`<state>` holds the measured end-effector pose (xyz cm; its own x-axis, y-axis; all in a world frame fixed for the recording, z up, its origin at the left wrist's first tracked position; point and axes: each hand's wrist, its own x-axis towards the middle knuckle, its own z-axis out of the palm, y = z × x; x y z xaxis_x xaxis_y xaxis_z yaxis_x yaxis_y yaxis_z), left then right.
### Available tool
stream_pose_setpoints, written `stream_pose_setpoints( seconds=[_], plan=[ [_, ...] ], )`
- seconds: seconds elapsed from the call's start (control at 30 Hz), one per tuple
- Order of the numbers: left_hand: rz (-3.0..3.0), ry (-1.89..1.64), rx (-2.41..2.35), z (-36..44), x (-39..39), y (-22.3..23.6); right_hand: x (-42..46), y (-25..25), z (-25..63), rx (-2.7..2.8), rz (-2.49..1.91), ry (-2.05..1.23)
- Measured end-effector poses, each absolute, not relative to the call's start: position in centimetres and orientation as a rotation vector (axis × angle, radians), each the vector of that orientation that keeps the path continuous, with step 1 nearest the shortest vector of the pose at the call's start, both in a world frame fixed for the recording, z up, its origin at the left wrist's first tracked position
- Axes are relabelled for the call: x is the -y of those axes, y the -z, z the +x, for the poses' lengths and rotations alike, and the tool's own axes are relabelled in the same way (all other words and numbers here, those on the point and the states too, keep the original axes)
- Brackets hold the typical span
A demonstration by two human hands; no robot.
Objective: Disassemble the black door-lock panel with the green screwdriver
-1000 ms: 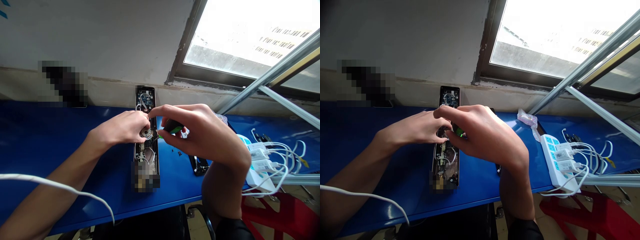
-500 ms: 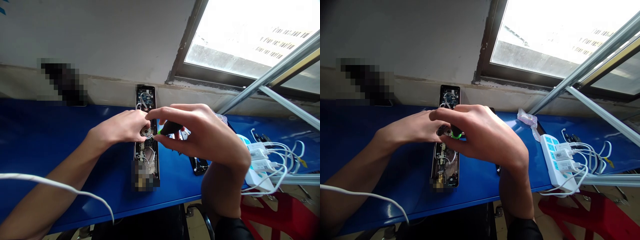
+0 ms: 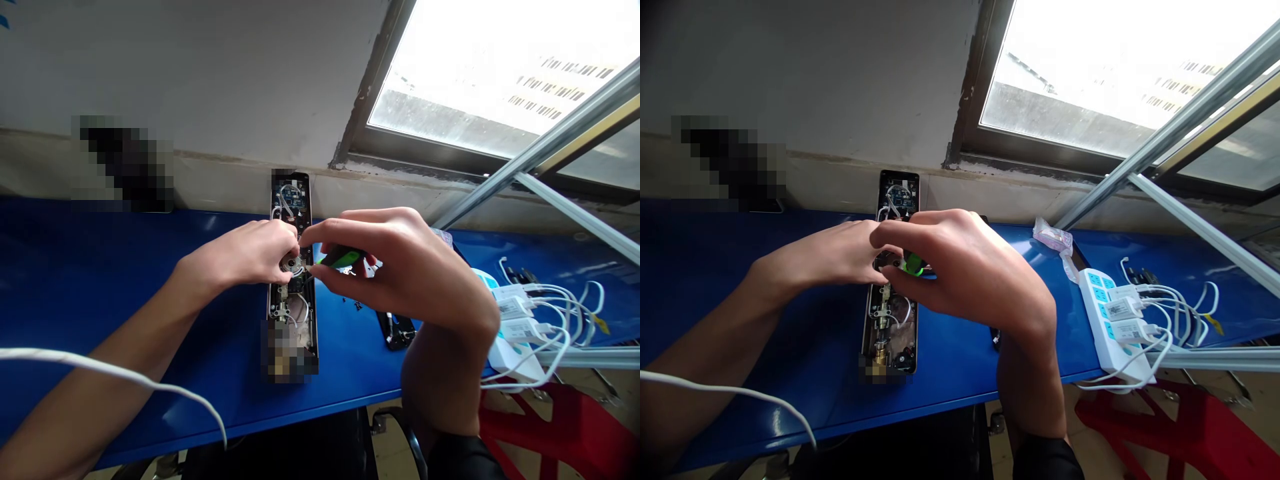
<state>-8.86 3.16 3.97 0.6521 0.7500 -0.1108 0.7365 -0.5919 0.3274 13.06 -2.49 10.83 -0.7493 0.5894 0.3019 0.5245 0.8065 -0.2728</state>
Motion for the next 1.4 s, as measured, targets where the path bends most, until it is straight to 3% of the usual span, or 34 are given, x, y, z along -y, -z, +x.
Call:
stream_pose_setpoints(
  seconds=[1.4],
  plan=[
    [2.648,-0.058,-1.094,-9.17,-3.77,-3.64,2.24,-10.48,13.15,2.606,-0.796,-0.173]
  ],
)
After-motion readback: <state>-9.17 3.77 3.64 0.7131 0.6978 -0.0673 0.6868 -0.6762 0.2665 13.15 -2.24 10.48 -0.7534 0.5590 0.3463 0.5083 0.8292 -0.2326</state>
